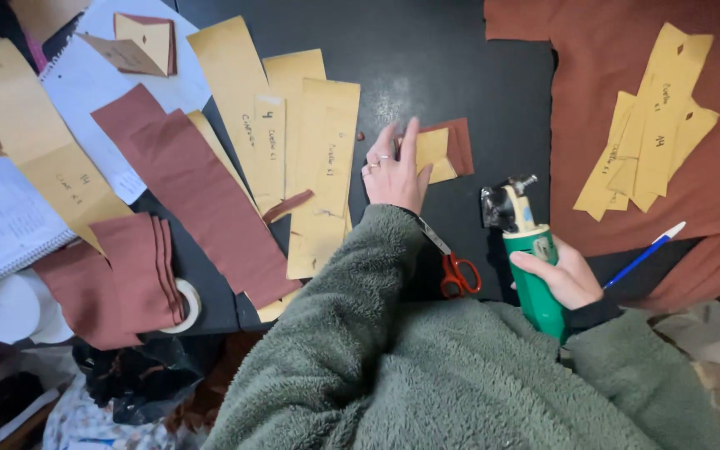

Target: The person uses a rotary cutter and scissors to cut pieces of brown fabric. They place paper templates on the fabric, trace the outlines with a pen, and then cut along the lines. The person also trims the edges of the cut fabric pieces with scissors.

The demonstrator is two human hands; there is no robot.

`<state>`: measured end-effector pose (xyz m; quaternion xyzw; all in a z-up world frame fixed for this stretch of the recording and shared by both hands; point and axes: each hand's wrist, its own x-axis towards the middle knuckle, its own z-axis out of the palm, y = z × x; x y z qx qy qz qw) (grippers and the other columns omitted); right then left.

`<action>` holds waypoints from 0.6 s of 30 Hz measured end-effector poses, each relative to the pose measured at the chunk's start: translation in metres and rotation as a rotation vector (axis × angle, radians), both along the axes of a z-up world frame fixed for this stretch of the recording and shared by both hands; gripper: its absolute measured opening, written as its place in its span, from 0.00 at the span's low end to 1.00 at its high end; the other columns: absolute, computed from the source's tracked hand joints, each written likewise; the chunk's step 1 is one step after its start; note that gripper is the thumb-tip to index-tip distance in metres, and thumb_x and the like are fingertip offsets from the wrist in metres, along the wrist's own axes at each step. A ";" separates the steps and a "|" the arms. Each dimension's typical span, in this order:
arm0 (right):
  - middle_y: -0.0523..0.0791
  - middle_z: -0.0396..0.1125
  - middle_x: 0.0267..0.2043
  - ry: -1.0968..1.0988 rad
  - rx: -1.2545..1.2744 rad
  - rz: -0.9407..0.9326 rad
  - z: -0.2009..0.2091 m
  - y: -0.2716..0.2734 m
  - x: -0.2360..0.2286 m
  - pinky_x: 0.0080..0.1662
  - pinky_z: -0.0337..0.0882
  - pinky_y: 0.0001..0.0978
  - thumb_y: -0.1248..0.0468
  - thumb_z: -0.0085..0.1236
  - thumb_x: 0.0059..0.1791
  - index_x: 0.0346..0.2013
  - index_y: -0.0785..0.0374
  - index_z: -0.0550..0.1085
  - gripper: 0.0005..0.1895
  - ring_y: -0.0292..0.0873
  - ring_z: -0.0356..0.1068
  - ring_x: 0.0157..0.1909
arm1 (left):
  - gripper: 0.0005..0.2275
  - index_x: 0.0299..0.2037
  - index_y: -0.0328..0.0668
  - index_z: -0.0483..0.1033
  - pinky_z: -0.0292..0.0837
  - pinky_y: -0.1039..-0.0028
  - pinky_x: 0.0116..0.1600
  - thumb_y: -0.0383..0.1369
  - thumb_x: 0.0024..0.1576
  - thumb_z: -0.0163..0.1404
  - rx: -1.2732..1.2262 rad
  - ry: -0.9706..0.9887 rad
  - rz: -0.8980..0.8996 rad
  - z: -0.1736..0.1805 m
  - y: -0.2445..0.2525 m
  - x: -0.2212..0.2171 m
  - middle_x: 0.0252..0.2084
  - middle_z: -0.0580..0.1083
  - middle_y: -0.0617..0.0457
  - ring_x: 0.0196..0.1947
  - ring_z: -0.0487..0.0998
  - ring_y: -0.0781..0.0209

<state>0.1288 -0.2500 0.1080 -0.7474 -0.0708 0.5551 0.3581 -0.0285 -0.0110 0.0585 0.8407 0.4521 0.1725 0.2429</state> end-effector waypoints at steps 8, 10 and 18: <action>0.46 0.72 0.37 -0.067 0.027 0.103 -0.009 0.039 -0.025 0.34 0.74 0.35 0.59 0.62 0.47 0.54 0.64 0.71 0.23 0.41 0.75 0.31 | 0.13 0.54 0.53 0.78 0.63 0.58 0.72 0.33 0.59 0.57 0.310 -0.039 -0.220 -0.068 -0.024 -0.013 0.65 0.71 0.60 0.68 0.69 0.63; 0.46 0.71 0.36 -0.059 0.013 0.097 -0.005 0.048 -0.027 0.33 0.75 0.36 0.59 0.62 0.47 0.54 0.63 0.70 0.23 0.42 0.75 0.29 | 0.13 0.54 0.52 0.78 0.60 0.55 0.73 0.34 0.59 0.57 0.296 -0.052 -0.190 -0.065 -0.026 -0.010 0.65 0.71 0.60 0.68 0.68 0.62; 0.46 0.70 0.36 -0.073 0.034 0.121 -0.004 0.064 -0.025 0.30 0.75 0.37 0.58 0.60 0.48 0.54 0.64 0.70 0.22 0.44 0.74 0.27 | 0.12 0.51 0.55 0.78 0.48 0.39 0.77 0.39 0.58 0.58 0.192 -0.056 -0.108 -0.064 -0.027 -0.001 0.66 0.69 0.62 0.71 0.64 0.62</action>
